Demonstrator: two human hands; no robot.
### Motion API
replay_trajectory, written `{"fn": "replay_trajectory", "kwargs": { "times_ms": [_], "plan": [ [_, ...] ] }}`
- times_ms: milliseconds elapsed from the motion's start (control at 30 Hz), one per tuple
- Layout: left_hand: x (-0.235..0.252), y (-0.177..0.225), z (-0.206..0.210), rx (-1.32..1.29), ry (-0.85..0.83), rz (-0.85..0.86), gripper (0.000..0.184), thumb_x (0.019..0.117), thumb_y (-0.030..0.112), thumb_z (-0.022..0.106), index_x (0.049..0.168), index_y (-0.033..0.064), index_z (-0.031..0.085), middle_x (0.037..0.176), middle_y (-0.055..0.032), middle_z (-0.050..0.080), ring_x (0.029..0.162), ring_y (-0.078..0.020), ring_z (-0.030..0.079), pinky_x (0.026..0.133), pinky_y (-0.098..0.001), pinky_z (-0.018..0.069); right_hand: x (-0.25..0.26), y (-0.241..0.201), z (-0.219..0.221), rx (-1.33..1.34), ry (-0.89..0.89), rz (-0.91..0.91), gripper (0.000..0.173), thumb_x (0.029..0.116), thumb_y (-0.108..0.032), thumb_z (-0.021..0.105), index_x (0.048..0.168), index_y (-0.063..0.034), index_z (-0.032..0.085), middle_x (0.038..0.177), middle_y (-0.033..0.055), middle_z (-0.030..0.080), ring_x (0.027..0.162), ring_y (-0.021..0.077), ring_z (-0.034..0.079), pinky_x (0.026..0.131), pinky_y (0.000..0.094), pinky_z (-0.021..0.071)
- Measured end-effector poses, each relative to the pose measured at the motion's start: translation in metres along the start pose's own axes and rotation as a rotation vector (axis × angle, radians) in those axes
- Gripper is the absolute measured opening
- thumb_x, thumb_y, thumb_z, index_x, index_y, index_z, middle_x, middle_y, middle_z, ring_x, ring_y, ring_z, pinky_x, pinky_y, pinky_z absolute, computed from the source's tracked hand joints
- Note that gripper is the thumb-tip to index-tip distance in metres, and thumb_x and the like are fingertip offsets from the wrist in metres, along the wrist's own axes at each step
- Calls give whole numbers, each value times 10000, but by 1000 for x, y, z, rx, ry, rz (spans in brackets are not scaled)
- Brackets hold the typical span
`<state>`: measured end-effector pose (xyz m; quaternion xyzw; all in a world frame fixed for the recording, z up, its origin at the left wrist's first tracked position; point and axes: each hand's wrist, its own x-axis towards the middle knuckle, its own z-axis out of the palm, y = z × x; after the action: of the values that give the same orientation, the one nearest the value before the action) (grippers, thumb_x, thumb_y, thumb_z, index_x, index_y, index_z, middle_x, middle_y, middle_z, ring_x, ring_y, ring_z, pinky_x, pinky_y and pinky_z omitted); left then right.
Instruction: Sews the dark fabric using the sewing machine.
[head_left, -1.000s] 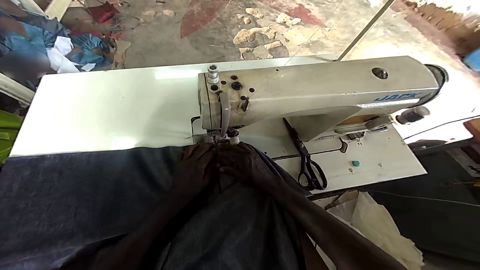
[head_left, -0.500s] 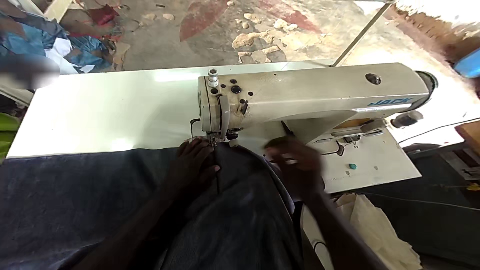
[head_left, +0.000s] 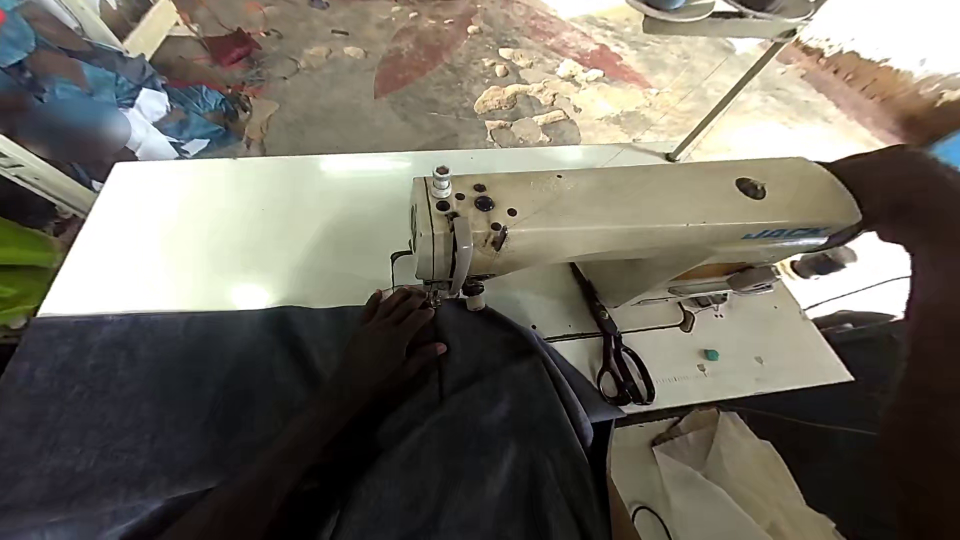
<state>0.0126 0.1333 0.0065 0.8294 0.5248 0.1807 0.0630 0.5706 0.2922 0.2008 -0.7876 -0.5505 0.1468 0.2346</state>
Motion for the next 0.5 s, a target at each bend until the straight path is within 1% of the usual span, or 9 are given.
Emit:
{"fn": "replay_trajectory", "kwargs": {
  "times_ms": [67, 100, 133, 200, 233, 300, 367, 400, 500],
  "plan": [
    [0, 0, 0, 1, -10, -8, 655, 975, 701, 457, 1372, 212, 639, 1547, 6, 507, 1517, -213, 343, 1259, -566, 204, -18, 21, 14, 186, 195, -126, 629, 917, -659, 593, 1019, -42, 657, 958, 92, 663, 886, 210, 637, 798, 535, 530],
    [0, 0, 0, -3, -10, -11, 662, 974, 704, 456, 1375, 209, 638, 1551, 6, 504, 1518, -214, 342, 1259, -569, 201, -30, 31, 28, 338, 288, -186, 518, 963, -641, 546, 1043, -138, 640, 945, -48, 659, 874, 77, 649, 803, 400, 570],
    [0, 1, 0, -5, -6, -11, 662, 975, 701, 461, 1373, 203, 640, 1547, 3, 510, 1515, -219, 348, 1257, -575, 204, -39, 40, 41, 501, 367, -235, 450, 1018, -580, 495, 1086, -160, 644, 958, -93, 682, 887, 40, 669, 825, 355, 584],
    [1, 1, -2, 7, -19, -18, 670, 977, 708, 444, 1382, 209, 632, 1550, 8, 505, 1518, -216, 343, 1258, -571, 198, -48, 51, 52, 590, 430, -182, 485, 1057, -555, 368, 1139, -140, 606, 969, -65, 637, 895, 46, 636, 841, 350, 553],
    [1, 1, -2, 9, -19, -14, 668, 977, 705, 447, 1376, 204, 636, 1548, 3, 509, 1516, -222, 348, 1257, -573, 200, -49, 54, 46, 549, 373, -134, 574, 1056, -579, 309, 1250, -105, 570, 1085, -8, 632, 1006, 75, 625, 918, 376, 538],
    [1, 0, -1, 2, 4, 5, 663, 976, 694, 464, 1362, 187, 647, 1540, -14, 520, 1507, -237, 366, 1249, -587, 206, -33, 38, 25, 396, 268, -28, 763, 996, -720, 309, 1330, -82, 562, 1192, 57, 648, 1073, 121, 629, 941, 441, 538],
    [2, 1, -1, 12, -9, -2, 673, 974, 706, 448, 1372, 197, 637, 1553, 0, 505, 1515, -223, 350, 1255, -580, 199, -22, 16, 13, 262, 211, 19, 800, 880, -770, 532, 1207, -45, 619, 1122, 107, 645, 969, 181, 621, 843, 517, 527],
    [1, 2, -2, 6, -19, -10, 680, 974, 708, 447, 1378, 195, 633, 1556, 2, 500, 1518, -220, 344, 1257, -580, 193, -23, 13, 15, 262, 232, -17, 738, 854, -737, 611, 1105, -43, 634, 1036, 83, 638, 900, 160, 607, 801, 491, 525],
    [1, 6, -6, -14, -23, -30, 685, 971, 706, 453, 1391, 193, 626, 1566, 18, 488, 1523, -199, 332, 1264, -569, 183, -42, 36, 48, 582, 452, -258, 430, 1020, -539, 525, 1033, -134, 667, 932, -68, 706, 885, 65, 691, 833, 379, 599]
  ]
}}
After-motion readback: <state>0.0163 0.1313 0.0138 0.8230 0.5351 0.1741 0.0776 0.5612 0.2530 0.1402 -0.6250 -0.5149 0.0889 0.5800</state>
